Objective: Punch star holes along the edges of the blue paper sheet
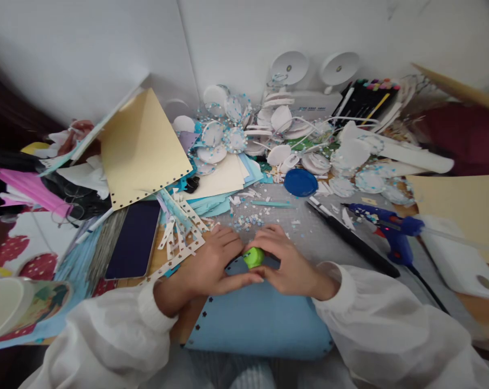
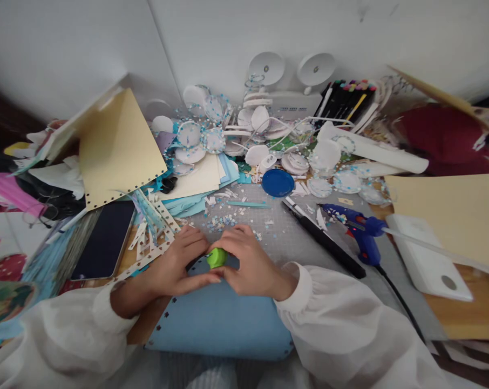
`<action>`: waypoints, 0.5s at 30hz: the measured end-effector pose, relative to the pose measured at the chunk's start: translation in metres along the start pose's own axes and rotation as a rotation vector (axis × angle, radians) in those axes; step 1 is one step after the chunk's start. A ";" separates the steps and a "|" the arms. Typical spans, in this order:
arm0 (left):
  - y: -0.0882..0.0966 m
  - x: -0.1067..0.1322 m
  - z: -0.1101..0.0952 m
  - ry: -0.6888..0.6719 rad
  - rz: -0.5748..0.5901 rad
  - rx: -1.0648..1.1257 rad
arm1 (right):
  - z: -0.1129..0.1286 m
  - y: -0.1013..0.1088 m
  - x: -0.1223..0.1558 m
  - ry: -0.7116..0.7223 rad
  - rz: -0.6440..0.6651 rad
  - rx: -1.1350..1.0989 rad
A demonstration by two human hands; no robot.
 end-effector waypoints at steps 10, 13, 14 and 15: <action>0.003 -0.002 -0.001 0.031 0.050 -0.018 | -0.002 0.008 0.002 -0.010 -0.057 -0.001; 0.002 -0.002 -0.002 -0.001 0.057 -0.052 | -0.004 0.009 0.001 -0.021 -0.065 -0.018; 0.002 -0.002 -0.002 -0.014 0.055 -0.063 | -0.005 0.008 0.001 -0.030 -0.058 -0.025; 0.001 -0.002 -0.003 -0.026 0.051 -0.072 | -0.006 0.008 0.000 -0.041 -0.047 -0.030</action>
Point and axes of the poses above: each hand's wrist, its own x-axis away from the middle knuckle, its own y-axis out of the back of the hand, z = x × y, the point moved 3 cm from there along -x, towards the middle knuckle, and after that the axes turned 10 degrees about -y, right-handed, at the moved point
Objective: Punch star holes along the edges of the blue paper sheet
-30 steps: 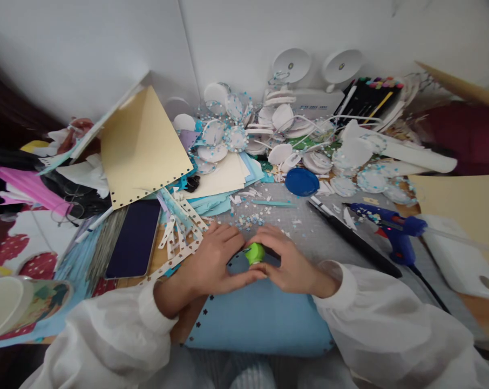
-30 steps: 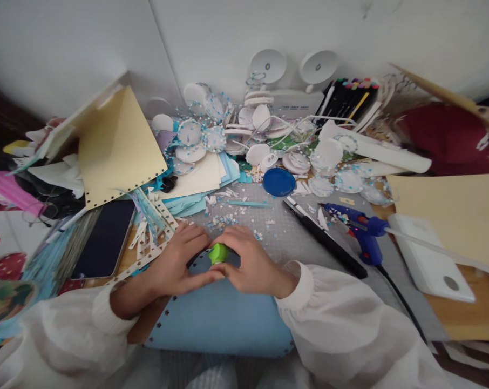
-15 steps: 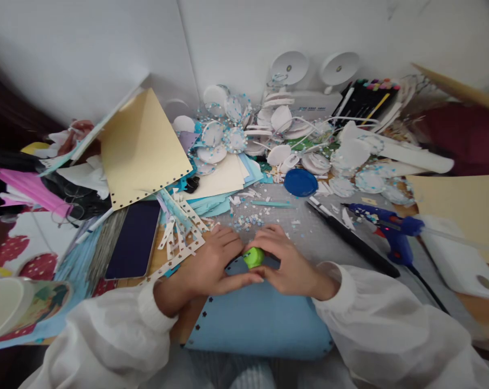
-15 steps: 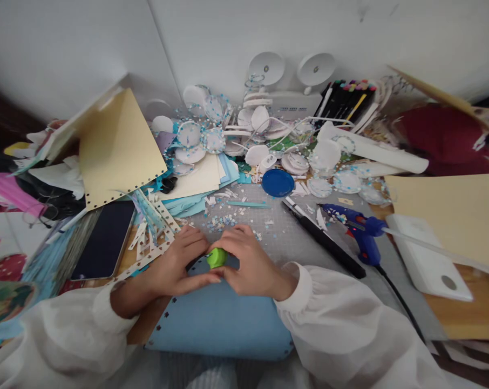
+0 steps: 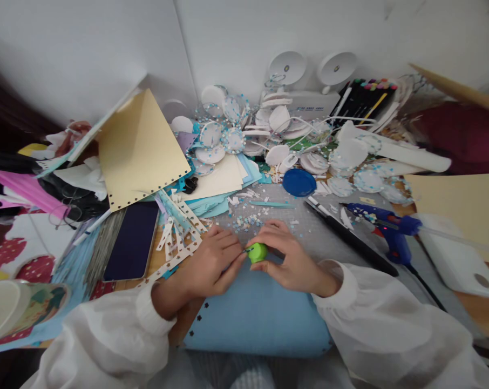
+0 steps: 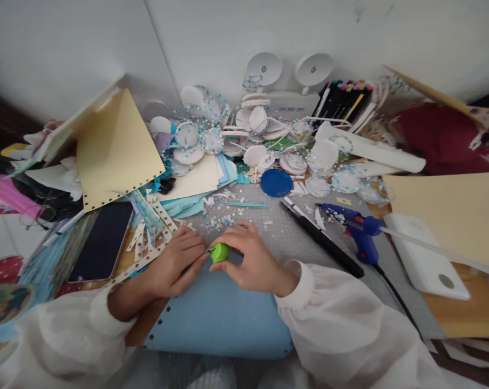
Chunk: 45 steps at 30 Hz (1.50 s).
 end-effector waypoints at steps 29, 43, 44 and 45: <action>0.000 0.000 0.002 0.158 0.012 0.113 | -0.001 -0.005 0.000 -0.005 0.115 0.083; -0.002 0.001 0.000 0.096 0.039 0.143 | -0.003 -0.009 0.001 -0.001 0.130 0.046; -0.001 0.001 0.001 0.106 0.038 0.148 | -0.003 -0.009 0.001 0.001 0.132 0.038; -0.001 0.001 0.002 0.110 0.037 0.154 | -0.003 -0.008 0.000 0.007 0.133 0.035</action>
Point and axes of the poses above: each hand's wrist, its own x-axis away from the middle knuckle, its own y-axis out of the back of the hand, z = x × y, the point moved 3 cm from there along -x, towards the middle knuckle, and after that the axes turned 10 degrees about -y, right-handed, at the moved point
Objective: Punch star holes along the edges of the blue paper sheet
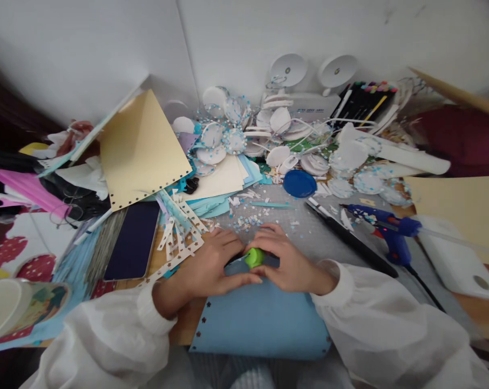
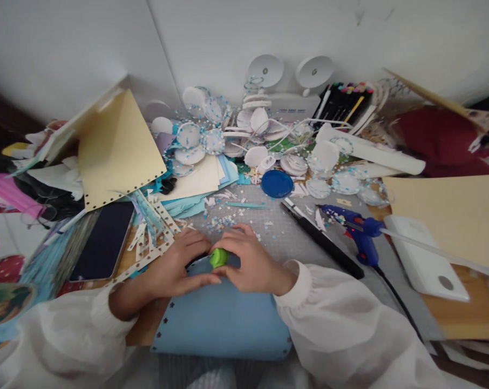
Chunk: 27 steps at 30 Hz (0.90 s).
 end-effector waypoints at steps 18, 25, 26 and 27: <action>0.007 0.000 0.003 -0.039 -0.086 -0.158 | -0.004 0.010 0.000 -0.055 -0.001 0.011; 0.007 0.001 0.004 -0.037 -0.137 -0.162 | -0.003 0.010 0.001 -0.054 0.021 0.068; 0.007 0.001 0.003 -0.043 -0.137 -0.161 | -0.002 0.009 0.001 -0.054 0.022 0.087; 0.007 0.001 0.003 -0.047 -0.138 -0.159 | -0.002 0.009 0.001 -0.051 0.021 0.107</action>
Point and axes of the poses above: each hand's wrist, its own x-axis away from the middle knuckle, its own y-axis out of the back of the hand, z = x × y, the point moved 3 cm from there along -x, towards the middle knuckle, and after that the axes turned 10 degrees about -y, right-handed, at the moved point
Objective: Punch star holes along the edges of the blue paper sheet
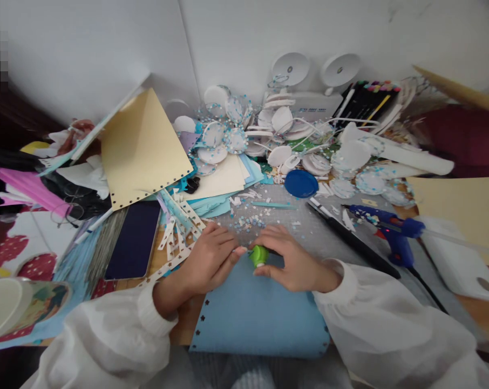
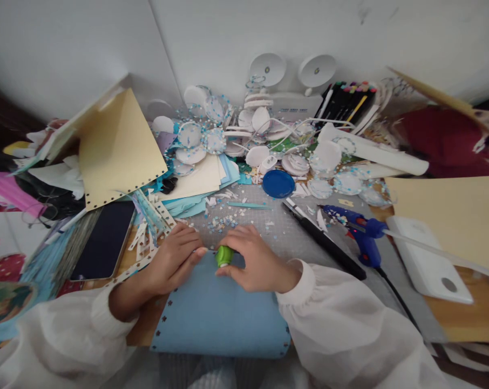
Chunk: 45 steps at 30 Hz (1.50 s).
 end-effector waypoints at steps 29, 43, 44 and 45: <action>-0.008 0.000 -0.006 0.037 0.130 0.121 | 0.003 -0.010 -0.001 0.090 -0.049 0.088; -0.004 0.003 0.001 0.058 -0.092 -0.044 | -0.005 0.000 -0.003 0.046 -0.004 0.095; -0.003 0.003 0.001 0.059 -0.105 -0.050 | -0.006 0.001 -0.003 0.040 -0.001 0.096; -0.002 0.002 0.001 0.059 -0.113 -0.054 | -0.006 0.001 -0.003 0.040 0.000 0.097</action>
Point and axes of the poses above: each hand's wrist, its own x-axis away from the middle knuckle, its own y-axis out of the back of the hand, z = x × y, the point moved 3 cm from there along -x, towards the middle knuckle, and after that the axes turned 10 degrees about -y, right-handed, at the moved point
